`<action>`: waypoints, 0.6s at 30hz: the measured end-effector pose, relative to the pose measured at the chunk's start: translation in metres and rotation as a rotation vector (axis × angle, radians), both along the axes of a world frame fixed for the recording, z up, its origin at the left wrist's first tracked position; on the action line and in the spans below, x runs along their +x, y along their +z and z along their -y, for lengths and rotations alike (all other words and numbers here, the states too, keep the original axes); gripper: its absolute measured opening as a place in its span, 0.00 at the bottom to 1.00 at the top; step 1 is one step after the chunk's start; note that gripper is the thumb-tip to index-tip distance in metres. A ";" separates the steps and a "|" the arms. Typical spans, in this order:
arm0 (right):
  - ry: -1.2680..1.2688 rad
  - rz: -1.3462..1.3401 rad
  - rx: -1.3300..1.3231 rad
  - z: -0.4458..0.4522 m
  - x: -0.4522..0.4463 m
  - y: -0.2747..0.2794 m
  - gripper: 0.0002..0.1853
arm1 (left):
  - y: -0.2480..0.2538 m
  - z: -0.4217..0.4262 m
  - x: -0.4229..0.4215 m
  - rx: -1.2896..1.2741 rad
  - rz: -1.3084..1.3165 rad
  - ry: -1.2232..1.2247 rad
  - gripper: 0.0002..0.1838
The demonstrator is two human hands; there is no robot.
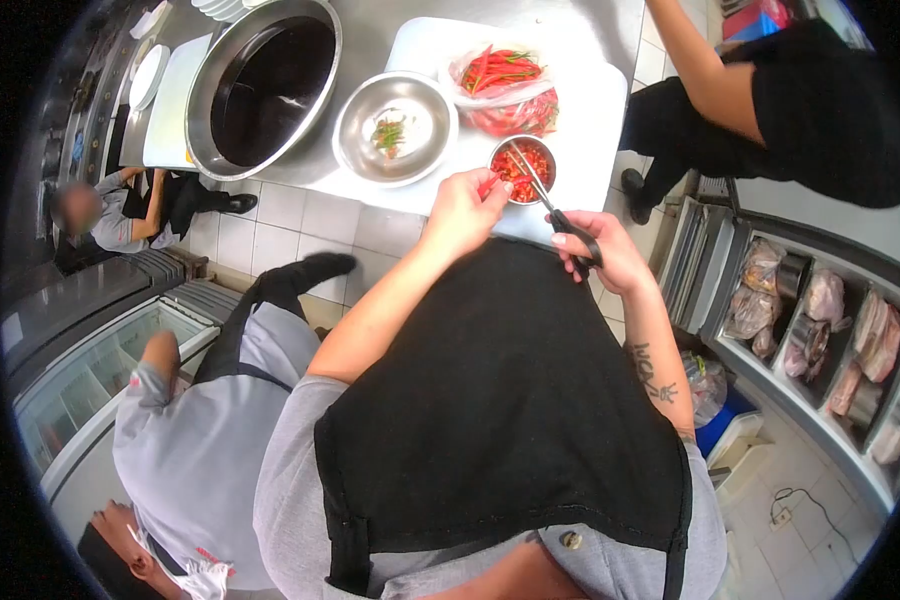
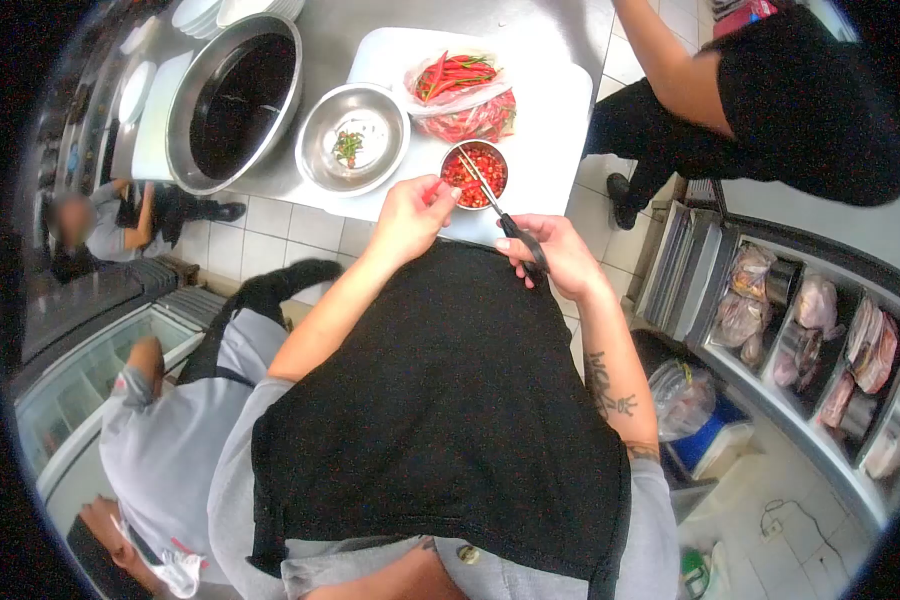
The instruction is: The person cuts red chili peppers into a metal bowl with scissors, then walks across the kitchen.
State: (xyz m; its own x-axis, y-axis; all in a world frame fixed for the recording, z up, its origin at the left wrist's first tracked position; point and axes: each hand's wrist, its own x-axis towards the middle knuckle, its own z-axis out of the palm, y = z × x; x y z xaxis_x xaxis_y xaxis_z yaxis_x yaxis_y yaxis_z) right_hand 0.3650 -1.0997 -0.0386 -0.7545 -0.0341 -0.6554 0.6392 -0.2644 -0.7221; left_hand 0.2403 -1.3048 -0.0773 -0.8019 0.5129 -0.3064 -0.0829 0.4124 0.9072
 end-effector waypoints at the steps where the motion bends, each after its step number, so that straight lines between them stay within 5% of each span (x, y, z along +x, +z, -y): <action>1: 0.005 0.008 0.013 0.000 0.000 -0.001 0.23 | 0.000 0.000 0.000 0.004 0.000 0.005 0.16; 18: 0.004 0.015 -0.033 -0.003 0.002 0.000 0.23 | -0.009 -0.002 -0.005 0.017 -0.018 -0.001 0.14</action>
